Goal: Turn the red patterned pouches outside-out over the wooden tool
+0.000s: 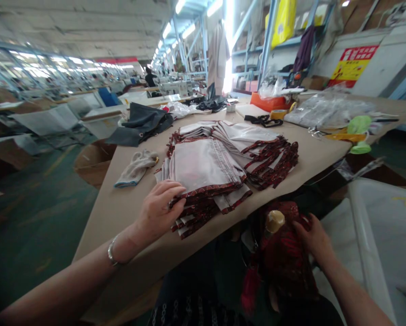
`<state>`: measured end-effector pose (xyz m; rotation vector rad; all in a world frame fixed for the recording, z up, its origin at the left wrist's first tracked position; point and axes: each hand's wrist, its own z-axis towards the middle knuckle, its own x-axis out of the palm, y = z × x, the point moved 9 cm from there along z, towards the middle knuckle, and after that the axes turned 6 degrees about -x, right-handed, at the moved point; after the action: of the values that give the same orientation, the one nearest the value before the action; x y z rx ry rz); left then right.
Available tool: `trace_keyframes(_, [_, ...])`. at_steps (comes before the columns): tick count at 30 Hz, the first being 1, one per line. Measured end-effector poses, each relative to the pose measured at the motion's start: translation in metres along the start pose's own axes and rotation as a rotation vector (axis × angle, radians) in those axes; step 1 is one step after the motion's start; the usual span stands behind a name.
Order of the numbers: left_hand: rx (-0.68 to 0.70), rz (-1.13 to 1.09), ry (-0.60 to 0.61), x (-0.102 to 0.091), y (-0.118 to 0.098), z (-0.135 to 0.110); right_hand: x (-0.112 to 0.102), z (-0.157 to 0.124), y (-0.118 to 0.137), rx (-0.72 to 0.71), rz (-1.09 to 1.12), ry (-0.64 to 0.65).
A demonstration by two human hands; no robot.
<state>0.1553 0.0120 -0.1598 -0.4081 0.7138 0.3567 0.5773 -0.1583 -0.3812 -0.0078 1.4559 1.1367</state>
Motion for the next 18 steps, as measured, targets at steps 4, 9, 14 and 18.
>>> trace_keyframes(4, [0.040, 0.033, 0.025, 0.005, -0.002, 0.008, -0.066, -0.010, 0.133, -0.285, 0.215, -0.226])
trace_keyframes(9, [-0.054, 0.015, 0.010, -0.001, 0.002, 0.024, -0.093, -0.086, 0.369, -1.154, 0.162, -0.066])
trace_keyframes(14, [-0.078, 0.022, -0.074, -0.016, -0.002, 0.038, -0.025, -0.093, 0.443, -1.238, -0.221, 0.084])
trace_keyframes(18, [-0.070, -0.010, -0.124, -0.029, 0.000, 0.035, -0.017, -0.054, 0.427, -1.114, -0.438, 0.051])
